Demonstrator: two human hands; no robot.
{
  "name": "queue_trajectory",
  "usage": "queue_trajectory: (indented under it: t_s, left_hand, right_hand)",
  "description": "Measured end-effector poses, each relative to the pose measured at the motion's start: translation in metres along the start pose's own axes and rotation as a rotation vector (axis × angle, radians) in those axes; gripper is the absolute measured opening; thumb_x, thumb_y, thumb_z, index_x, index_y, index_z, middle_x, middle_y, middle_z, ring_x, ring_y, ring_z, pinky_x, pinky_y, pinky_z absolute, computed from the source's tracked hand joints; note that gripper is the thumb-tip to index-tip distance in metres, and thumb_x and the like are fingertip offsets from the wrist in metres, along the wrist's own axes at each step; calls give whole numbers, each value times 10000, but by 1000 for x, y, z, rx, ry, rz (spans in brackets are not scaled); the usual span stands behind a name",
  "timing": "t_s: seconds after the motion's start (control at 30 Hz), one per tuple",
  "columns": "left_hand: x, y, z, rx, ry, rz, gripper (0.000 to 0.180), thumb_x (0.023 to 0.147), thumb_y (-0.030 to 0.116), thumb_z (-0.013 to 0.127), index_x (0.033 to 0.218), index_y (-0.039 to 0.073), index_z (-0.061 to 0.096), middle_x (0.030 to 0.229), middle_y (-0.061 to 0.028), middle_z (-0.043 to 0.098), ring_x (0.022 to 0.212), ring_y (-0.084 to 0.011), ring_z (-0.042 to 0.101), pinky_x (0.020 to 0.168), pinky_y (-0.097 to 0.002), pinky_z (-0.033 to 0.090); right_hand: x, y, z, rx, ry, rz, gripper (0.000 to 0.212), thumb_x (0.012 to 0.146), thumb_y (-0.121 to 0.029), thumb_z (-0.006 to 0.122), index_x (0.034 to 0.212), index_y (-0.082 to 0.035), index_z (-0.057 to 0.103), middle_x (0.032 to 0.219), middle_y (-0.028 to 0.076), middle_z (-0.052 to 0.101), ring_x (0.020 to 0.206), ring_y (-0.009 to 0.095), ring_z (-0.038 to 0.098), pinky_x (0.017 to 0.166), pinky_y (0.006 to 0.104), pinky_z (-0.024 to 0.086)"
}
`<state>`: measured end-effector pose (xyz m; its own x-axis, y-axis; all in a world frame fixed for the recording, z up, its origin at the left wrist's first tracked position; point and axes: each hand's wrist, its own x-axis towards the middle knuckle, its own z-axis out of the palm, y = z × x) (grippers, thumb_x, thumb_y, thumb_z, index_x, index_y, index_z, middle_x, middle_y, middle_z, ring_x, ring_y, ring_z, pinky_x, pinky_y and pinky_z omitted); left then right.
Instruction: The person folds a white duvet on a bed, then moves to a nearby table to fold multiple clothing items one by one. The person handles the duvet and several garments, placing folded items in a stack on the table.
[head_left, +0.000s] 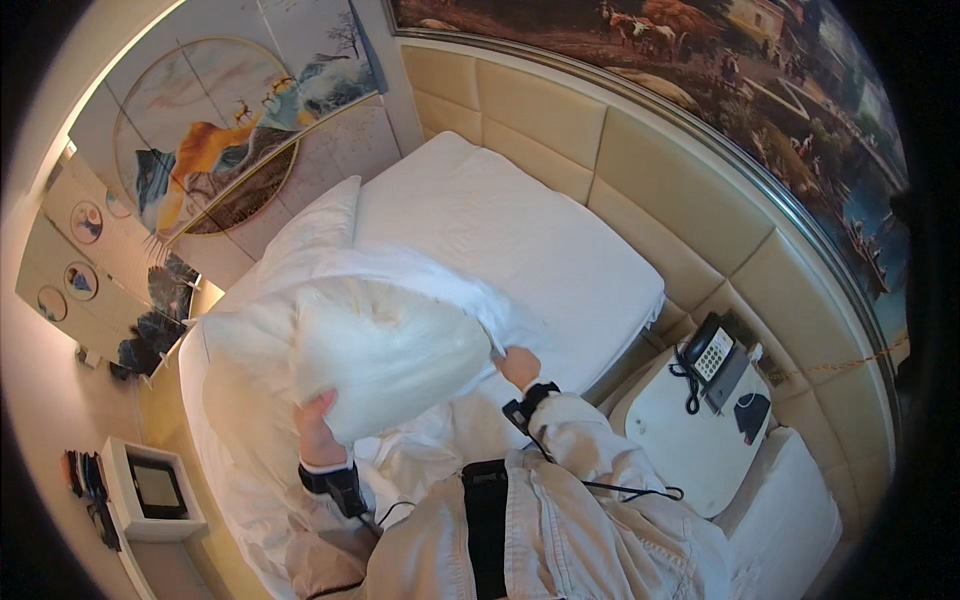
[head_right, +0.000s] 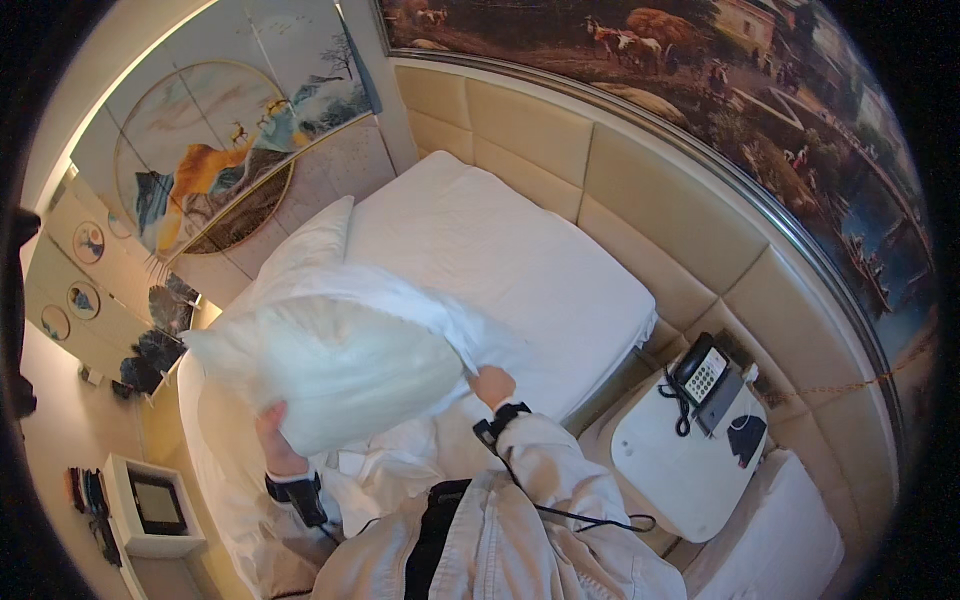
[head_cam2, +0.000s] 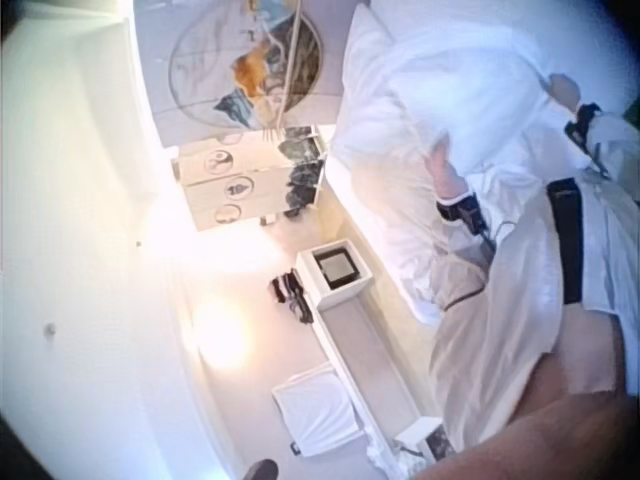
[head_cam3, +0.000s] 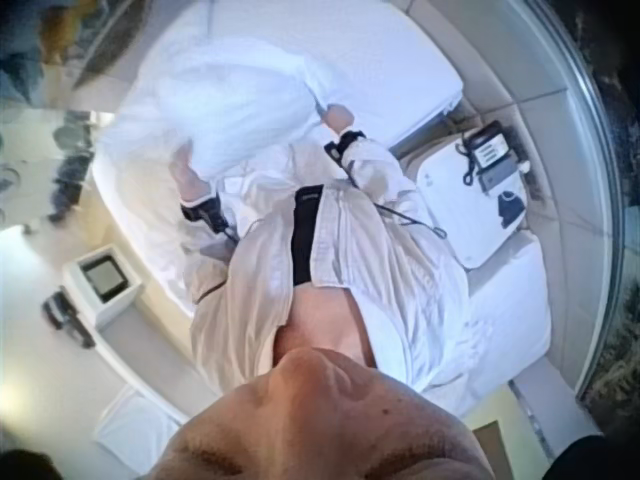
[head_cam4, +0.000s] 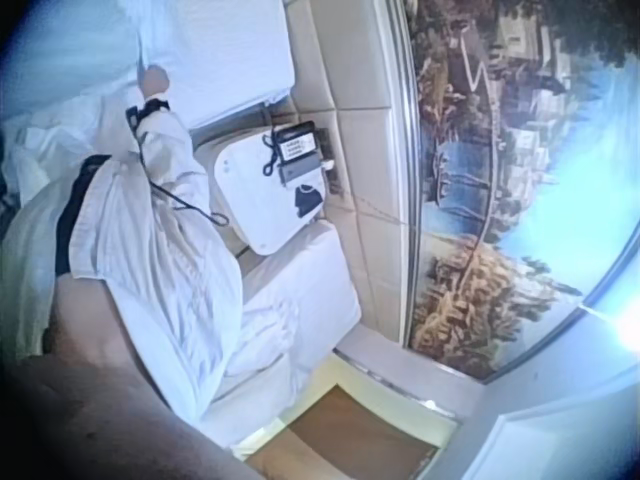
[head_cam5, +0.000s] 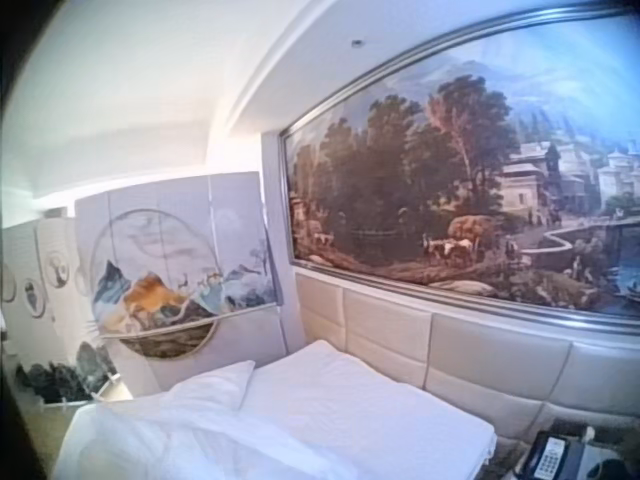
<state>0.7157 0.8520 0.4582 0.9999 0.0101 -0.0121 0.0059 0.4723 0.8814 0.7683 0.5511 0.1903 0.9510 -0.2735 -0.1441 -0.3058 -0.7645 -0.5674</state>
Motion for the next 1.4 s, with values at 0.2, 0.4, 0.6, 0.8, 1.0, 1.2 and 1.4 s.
queue_trajectory:
  t_s: [0.2, 0.4, 0.6, 0.8, 1.0, 1.2, 1.4]
  left_hand:
    - [-55, -57, -87, 139, 1, -276, 564, 741, 51, 704, 1264, -10, 502, 1136, -88, 615, 1028, -227, 583, 907, -342, 447]
    - [-70, -41, -77, 344, -449, -495, 440, 791, 121, 705, 1180, -36, 573, 1105, -64, 625, 1019, -146, 558, 907, -267, 421]
    - [-92, -34, -74, 399, -311, -503, 404, 825, 164, 683, 1165, -28, 580, 1098, -54, 623, 1011, -138, 548, 878, -266, 426]
    - [-64, -19, -94, 728, -509, -278, 327, 857, 212, 671, 1091, -6, 599, 979, -31, 598, 924, -105, 534, 802, -268, 437]
    - [0, -6, -119, 1827, 16, 93, 571, 795, 479, 652, 1077, -16, 613, 1064, -165, 626, 989, -296, 602, 841, -374, 468]
    - [10, -27, -151, 1477, 133, -828, 634, 744, 462, 730, 1145, -14, 611, 1042, -174, 660, 923, -269, 638, 815, -351, 502]
    - [-32, -60, -133, 818, 96, -441, 345, 834, 174, 667, 1118, -17, 620, 949, -98, 681, 795, -180, 636, 718, -336, 514]
  right_hand:
    - [-20, -20, -52, 295, -102, -308, 673, 628, -349, 730, 1175, -17, 519, 1150, 207, 544, 1074, 355, 530, 903, 412, 446]
    - [-18, -113, -41, 353, -252, -800, 734, 659, -265, 693, 1289, 10, 437, 1227, 251, 484, 1164, 400, 457, 975, 415, 410]
    - [0, -135, -13, 24, -306, -625, 320, 741, -169, 566, 1028, -31, 594, 927, 222, 639, 871, 397, 605, 739, 475, 491]
    - [13, -104, -3, 187, -231, -544, 257, 734, -148, 563, 965, -50, 622, 835, 218, 644, 801, 418, 608, 703, 482, 484]
    - [4, -99, -9, 224, -447, -647, 379, 729, -143, 548, 1094, -69, 624, 912, 206, 655, 852, 398, 618, 756, 445, 497]
    - [0, -65, -21, 305, -542, -585, 298, 768, -147, 542, 1034, -51, 637, 879, 190, 660, 823, 323, 640, 741, 380, 496]
    - [3, -53, -48, 262, -784, -577, 424, 770, -193, 593, 1160, -27, 574, 993, 169, 636, 929, 282, 609, 832, 361, 473]
